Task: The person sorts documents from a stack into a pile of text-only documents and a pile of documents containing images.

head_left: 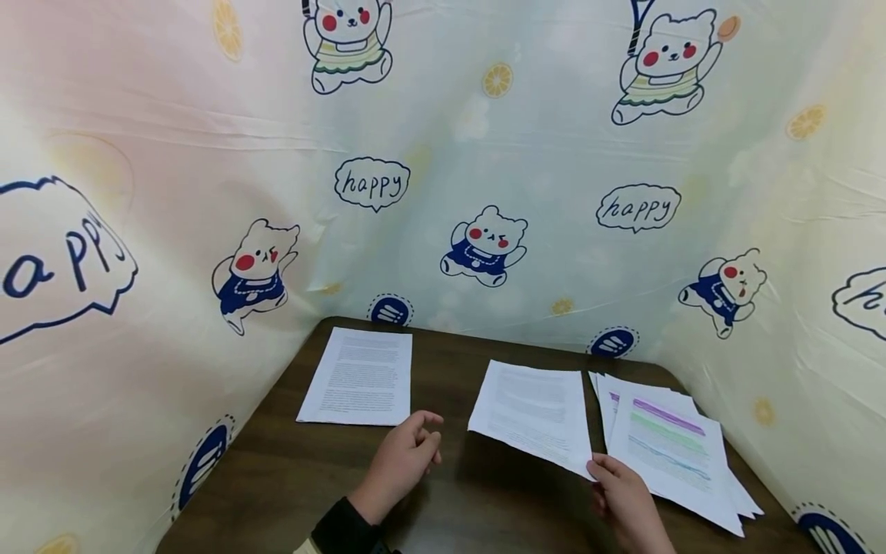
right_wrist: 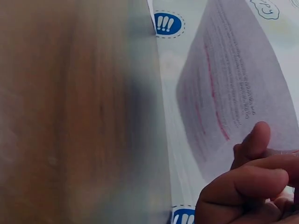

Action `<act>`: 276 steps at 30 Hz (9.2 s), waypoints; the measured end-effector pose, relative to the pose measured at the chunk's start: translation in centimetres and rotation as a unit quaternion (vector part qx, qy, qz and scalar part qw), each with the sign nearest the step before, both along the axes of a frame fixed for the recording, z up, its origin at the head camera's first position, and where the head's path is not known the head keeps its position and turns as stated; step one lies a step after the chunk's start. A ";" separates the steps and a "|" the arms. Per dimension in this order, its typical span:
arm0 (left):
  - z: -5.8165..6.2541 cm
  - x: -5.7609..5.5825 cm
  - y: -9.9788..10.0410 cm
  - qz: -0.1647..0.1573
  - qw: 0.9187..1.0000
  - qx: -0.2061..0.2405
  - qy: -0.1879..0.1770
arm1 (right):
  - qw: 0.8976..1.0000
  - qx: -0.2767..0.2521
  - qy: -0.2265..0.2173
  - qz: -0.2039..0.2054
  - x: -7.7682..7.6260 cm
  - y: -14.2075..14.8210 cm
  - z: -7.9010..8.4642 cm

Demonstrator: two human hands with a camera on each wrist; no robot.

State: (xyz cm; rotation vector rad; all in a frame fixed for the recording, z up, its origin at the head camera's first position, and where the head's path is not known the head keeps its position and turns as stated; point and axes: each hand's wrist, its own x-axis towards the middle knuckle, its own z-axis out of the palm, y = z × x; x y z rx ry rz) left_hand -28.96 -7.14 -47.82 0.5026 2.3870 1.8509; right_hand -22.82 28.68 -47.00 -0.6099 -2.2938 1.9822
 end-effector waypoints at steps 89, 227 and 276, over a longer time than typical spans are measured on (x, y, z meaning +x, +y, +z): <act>1.7 -11.0 -15.4 0.261 0.910 -0.320 0.046 | 0.943 0.203 -0.056 0.257 2.5 4.4 -2.9; 2.3 4.6 2.6 0.017 0.975 0.198 -0.104 | 0.986 -0.003 0.057 0.158 3.8 -6.9 3.7; 1.5 3.8 2.1 0.034 0.979 0.181 -0.084 | 0.994 -0.093 0.029 -0.042 3.4 1.1 -0.5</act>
